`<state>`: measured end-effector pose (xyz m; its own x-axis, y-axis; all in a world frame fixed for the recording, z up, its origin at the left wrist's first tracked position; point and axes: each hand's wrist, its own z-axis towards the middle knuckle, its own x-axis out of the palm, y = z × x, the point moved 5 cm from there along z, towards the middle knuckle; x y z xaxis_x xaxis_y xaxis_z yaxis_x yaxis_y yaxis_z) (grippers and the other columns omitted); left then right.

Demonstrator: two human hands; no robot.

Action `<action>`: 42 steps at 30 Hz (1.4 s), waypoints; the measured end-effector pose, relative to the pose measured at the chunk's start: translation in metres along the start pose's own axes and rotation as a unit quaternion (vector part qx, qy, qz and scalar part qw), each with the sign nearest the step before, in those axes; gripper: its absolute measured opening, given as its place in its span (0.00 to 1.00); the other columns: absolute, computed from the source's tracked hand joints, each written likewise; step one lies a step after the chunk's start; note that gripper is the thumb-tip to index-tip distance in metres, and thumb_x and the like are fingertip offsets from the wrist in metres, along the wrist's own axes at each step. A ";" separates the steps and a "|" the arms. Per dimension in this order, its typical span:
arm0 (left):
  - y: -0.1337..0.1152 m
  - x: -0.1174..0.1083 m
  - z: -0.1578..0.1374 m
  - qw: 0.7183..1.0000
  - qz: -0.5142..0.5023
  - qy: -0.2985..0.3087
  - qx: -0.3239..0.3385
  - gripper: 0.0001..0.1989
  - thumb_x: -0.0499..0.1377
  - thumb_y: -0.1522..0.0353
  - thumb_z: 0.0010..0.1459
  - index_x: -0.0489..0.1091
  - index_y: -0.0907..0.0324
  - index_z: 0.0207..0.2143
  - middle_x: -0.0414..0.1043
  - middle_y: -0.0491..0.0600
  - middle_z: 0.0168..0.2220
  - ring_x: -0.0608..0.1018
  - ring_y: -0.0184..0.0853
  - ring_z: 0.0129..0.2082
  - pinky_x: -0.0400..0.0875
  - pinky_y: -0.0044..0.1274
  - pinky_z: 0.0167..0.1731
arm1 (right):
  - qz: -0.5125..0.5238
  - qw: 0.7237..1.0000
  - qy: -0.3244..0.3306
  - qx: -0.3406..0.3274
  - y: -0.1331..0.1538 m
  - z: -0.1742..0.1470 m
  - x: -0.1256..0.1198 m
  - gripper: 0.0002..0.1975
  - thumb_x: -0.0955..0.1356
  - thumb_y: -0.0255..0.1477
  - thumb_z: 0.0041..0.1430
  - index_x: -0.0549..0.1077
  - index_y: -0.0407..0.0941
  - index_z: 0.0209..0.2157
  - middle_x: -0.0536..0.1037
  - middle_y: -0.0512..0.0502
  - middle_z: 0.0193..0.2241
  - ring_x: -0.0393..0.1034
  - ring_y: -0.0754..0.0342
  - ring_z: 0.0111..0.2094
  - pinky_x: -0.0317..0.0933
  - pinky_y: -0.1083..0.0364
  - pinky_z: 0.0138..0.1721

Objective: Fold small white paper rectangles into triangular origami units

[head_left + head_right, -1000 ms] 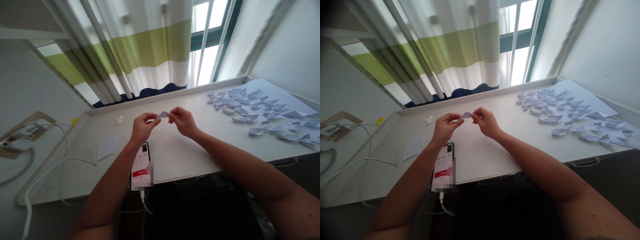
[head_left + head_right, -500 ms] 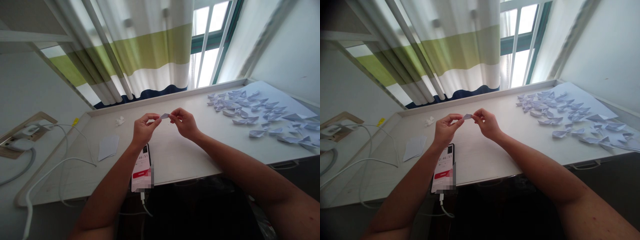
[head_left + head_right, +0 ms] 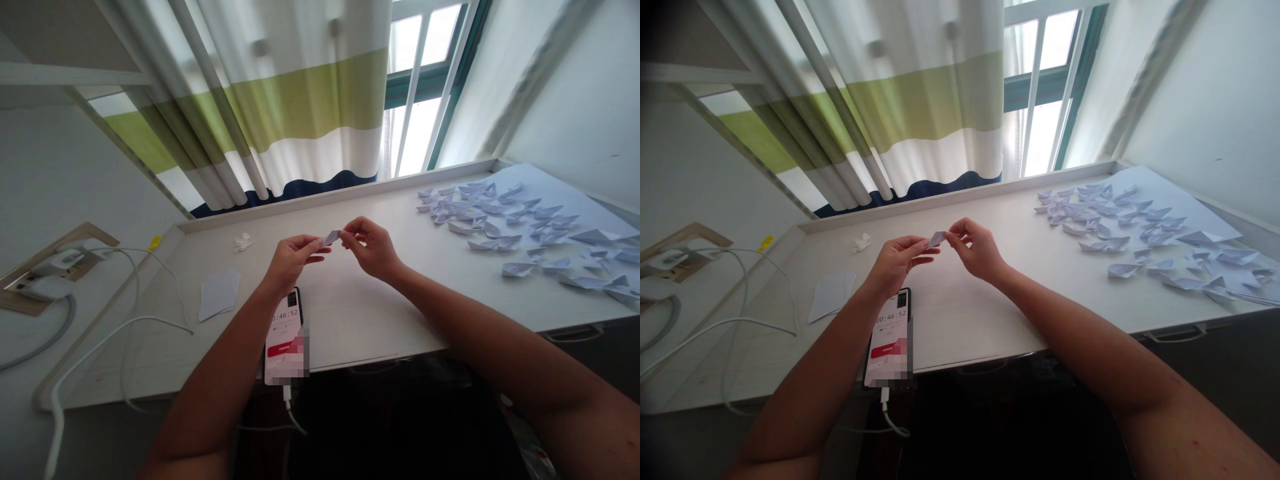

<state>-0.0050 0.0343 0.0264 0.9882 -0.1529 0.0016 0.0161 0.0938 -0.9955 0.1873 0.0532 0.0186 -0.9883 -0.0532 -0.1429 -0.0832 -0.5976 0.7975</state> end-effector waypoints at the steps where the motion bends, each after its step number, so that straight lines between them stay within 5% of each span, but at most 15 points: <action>1: -0.001 -0.001 0.000 1.000 0.008 -0.012 0.010 0.17 0.75 0.56 0.53 0.84 0.59 0.38 0.86 0.54 0.39 0.87 0.43 0.43 0.81 0.34 0.46 | -0.001 1.000 0.007 -0.001 0.001 0.000 0.000 0.26 0.72 0.58 0.65 0.73 0.48 0.36 0.80 0.47 0.33 0.77 0.50 0.34 0.76 0.47 0.39; 7: 0.001 -0.003 0.001 1.000 0.025 -0.009 0.013 0.15 0.74 0.58 0.56 0.81 0.60 0.38 0.84 0.52 0.37 0.86 0.39 0.38 0.81 0.33 0.44 | -0.009 0.997 0.068 -0.030 0.008 -0.002 0.006 0.23 0.71 0.54 0.68 0.76 0.48 0.39 0.83 0.45 0.36 0.79 0.49 0.37 0.76 0.47 0.39; 12: -0.015 -0.005 -0.006 0.961 0.178 -0.105 0.185 0.08 0.69 0.62 0.62 0.80 0.56 0.41 0.84 0.52 0.43 0.84 0.41 0.47 0.81 0.33 0.47 | 0.017 0.999 0.030 0.005 0.002 -0.002 0.002 0.24 0.72 0.55 0.66 0.75 0.47 0.37 0.82 0.47 0.31 0.79 0.50 0.32 0.77 0.47 0.36; 18: -0.013 0.005 -0.007 0.948 0.228 -0.047 0.218 0.10 0.70 0.62 0.63 0.82 0.53 0.46 0.82 0.52 0.51 0.83 0.42 0.52 0.83 0.35 0.48 | 0.034 0.998 0.044 0.002 0.004 -0.002 0.004 0.23 0.73 0.54 0.66 0.76 0.47 0.38 0.84 0.46 0.33 0.83 0.48 0.34 0.79 0.47 0.36; 23: -0.014 0.003 -0.009 0.928 0.230 -0.085 0.280 0.05 0.70 0.63 0.64 0.84 0.52 0.41 0.81 0.52 0.48 0.82 0.41 0.50 0.82 0.35 0.49 | 0.026 0.998 0.063 0.011 0.004 -0.004 0.006 0.22 0.74 0.53 0.65 0.77 0.48 0.39 0.85 0.45 0.34 0.85 0.46 0.36 0.80 0.46 0.37; 28: -0.016 0.004 -0.010 0.924 0.233 -0.075 0.293 0.03 0.70 0.65 0.64 0.82 0.53 0.38 0.81 0.52 0.49 0.83 0.41 0.49 0.82 0.35 0.49 | 0.013 0.998 0.067 0.006 0.002 -0.005 0.006 0.18 0.75 0.48 0.67 0.77 0.47 0.41 0.85 0.44 0.37 0.85 0.45 0.39 0.81 0.45 0.39; 33: -0.022 0.004 -0.011 0.913 0.262 -0.060 0.306 0.01 0.69 0.68 0.64 0.80 0.54 0.37 0.82 0.52 0.47 0.83 0.42 0.50 0.80 0.37 0.53 | 0.000 0.990 0.130 -0.049 0.013 -0.005 0.009 0.15 0.74 0.41 0.69 0.79 0.50 0.52 0.83 0.42 0.51 0.83 0.46 0.47 0.82 0.47 0.41; 42: -0.021 -0.002 -0.009 0.910 0.276 -0.088 0.297 0.05 0.70 0.66 0.64 0.80 0.54 0.41 0.81 0.51 0.48 0.82 0.41 0.50 0.80 0.34 0.49 | -0.023 0.991 0.126 -0.027 0.005 -0.003 0.008 0.11 0.72 0.39 0.71 0.81 0.48 0.48 0.84 0.42 0.45 0.82 0.47 0.42 0.80 0.48 0.36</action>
<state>-0.0084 0.0238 0.0463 0.8791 0.2341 -0.4152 -0.4621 0.6320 -0.6221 0.1792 0.0469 0.0195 -0.9195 -0.2201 -0.3258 -0.1127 -0.6462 0.7548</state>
